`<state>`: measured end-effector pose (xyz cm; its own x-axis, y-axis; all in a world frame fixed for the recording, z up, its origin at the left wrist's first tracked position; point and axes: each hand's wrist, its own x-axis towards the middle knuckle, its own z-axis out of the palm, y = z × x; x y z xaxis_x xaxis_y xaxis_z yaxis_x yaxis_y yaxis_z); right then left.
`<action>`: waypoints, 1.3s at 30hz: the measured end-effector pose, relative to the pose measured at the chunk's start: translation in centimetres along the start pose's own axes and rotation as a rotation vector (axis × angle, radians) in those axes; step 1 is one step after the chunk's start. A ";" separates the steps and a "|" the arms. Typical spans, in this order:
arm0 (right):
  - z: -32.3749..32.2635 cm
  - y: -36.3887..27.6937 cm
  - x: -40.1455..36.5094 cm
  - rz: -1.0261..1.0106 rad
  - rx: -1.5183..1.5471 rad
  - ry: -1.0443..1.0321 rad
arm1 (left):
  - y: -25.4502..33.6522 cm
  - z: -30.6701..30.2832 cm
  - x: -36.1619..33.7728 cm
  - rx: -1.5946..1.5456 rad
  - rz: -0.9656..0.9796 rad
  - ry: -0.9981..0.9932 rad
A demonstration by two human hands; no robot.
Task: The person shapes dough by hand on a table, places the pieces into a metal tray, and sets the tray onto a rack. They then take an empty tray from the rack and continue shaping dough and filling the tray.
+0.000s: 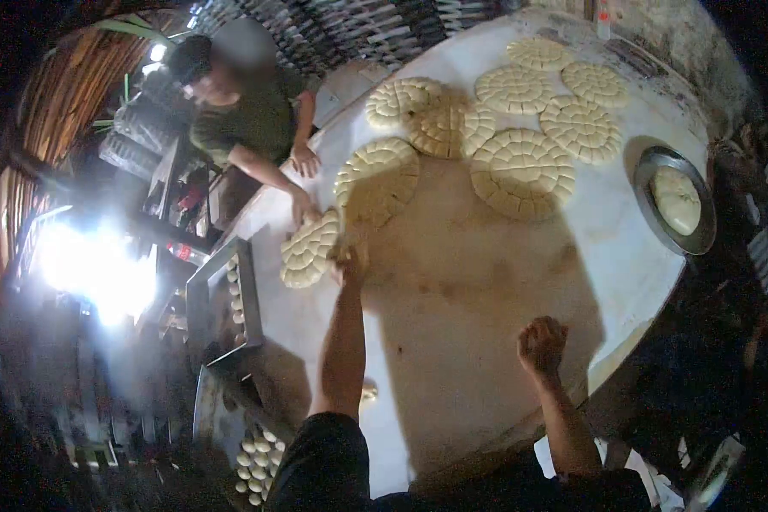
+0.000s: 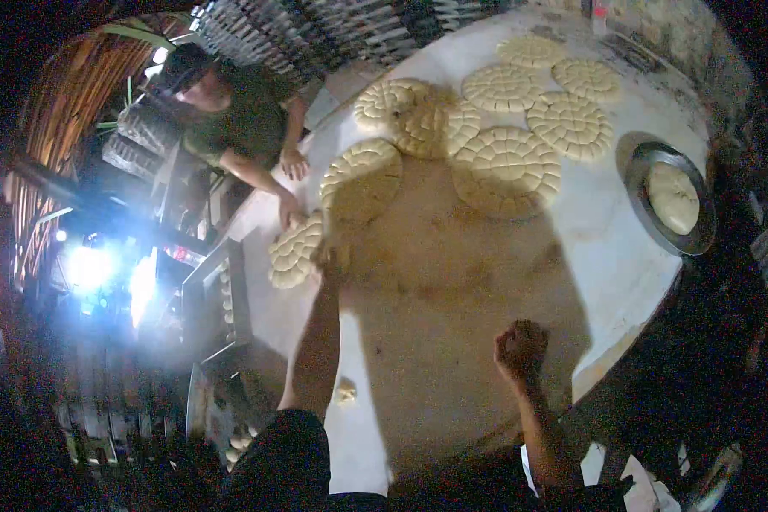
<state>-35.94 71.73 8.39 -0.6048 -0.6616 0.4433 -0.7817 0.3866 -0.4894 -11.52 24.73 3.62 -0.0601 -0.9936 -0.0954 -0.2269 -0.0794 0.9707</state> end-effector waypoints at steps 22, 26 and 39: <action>-0.1 -26.2 -27.7 0.123 0.679 -0.835 | -12.0 -26.6 -53.5 -0.391 -0.052 0.137; -2.7 -22.9 -23.1 0.008 0.556 -0.403 | -12.7 -28.3 -54.1 -0.328 -0.041 0.195; 2.4 -13.8 -8.6 -0.450 0.216 -0.321 | -2.1 -20.3 -43.2 0.825 0.658 -0.002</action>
<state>-19.57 70.58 9.52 -0.1185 -0.9043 0.4102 -0.8815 -0.0943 -0.4626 11.30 66.16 10.15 -0.4128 -0.8211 0.3943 -0.7397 0.5548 0.3809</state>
